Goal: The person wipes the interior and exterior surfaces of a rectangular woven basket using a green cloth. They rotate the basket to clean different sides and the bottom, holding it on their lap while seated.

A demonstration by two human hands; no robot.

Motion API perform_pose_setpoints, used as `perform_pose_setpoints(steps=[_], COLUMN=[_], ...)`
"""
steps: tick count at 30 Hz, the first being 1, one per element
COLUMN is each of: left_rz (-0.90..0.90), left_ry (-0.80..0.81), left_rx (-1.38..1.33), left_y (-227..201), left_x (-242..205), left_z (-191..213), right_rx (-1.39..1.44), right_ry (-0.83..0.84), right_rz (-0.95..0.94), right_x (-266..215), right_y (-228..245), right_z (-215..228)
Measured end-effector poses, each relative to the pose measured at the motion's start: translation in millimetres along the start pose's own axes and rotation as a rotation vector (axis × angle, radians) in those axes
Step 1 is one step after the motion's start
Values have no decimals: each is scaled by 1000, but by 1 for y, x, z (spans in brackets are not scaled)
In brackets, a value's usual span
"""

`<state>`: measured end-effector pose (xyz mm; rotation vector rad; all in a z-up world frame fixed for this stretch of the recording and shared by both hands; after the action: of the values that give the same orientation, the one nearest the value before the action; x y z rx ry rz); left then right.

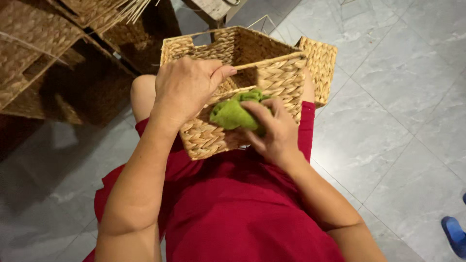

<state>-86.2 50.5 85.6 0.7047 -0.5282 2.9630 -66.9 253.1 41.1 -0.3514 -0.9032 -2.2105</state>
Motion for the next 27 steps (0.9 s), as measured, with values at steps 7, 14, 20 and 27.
perform_pose_setpoints(steps=[7, 14, 20, 27], left_rz=[48, 12, 9, 5], left_ry=[58, 46, 13, 9], left_rx=[-80, -80, -43, -84], left_y=[0, -3, 1, 1], left_x=[3, 5, 3, 0], left_z=[-1, -1, 3, -2], right_rx=[-103, -239, 46, -41], right_ry=[-5, -115, 10, 78], right_rz=[-144, -244, -40, -106], right_x=[4, -9, -27, -32], right_y=[-45, -58, -5, -24], right_z=[33, 56, 21, 16])
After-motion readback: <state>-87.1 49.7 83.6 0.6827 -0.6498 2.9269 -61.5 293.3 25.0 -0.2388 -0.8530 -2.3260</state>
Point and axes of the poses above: each hand's wrist, its own x-axis towards the middle knuckle, its own z-axis out of the back of the hand, y = z × x, the point moved 7 cm from there along x, towards the middle knuckle, and after that the axes turned 6 degrees about -y, right-handed, at the moved point
